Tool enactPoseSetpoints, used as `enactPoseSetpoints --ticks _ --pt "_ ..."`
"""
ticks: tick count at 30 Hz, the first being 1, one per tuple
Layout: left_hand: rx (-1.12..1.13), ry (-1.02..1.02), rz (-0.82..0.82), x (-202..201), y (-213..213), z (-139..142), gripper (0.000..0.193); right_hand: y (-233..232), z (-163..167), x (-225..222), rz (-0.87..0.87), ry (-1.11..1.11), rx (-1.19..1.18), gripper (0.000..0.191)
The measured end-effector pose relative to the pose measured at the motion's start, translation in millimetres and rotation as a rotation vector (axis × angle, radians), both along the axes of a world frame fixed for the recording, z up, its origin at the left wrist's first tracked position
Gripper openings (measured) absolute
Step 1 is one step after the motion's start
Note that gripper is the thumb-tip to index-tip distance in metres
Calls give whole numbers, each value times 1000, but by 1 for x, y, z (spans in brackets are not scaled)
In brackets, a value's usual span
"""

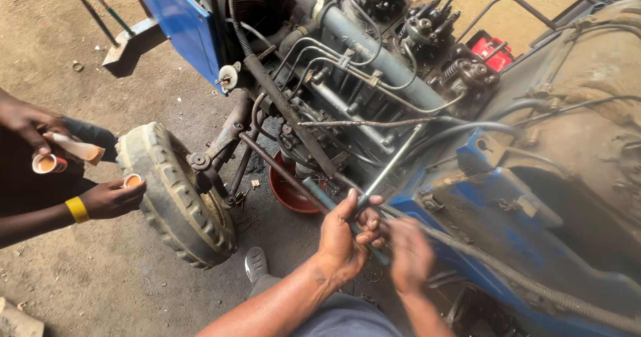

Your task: The person uses a T-handle wrench to tighten bolts on a tractor engine. They briefly pick up a rag from a cardboard sheet on the ground and continue working on the engine while another person stands nearby holding cups.

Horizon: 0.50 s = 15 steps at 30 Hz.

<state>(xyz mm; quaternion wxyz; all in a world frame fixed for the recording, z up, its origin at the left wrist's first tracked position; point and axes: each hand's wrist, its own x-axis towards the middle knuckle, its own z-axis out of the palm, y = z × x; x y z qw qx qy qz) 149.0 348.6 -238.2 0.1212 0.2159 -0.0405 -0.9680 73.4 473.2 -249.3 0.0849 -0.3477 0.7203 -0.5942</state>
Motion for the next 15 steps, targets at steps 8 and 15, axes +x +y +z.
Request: enactPoseSetpoints --ticks 8,15 --pt "78 -110 0 -4 6 18 58 -59 -75 -6 625 -194 -213 31" --pt "40 -62 23 -2 8 29 70 -119 -34 -7 758 38 -459 36"
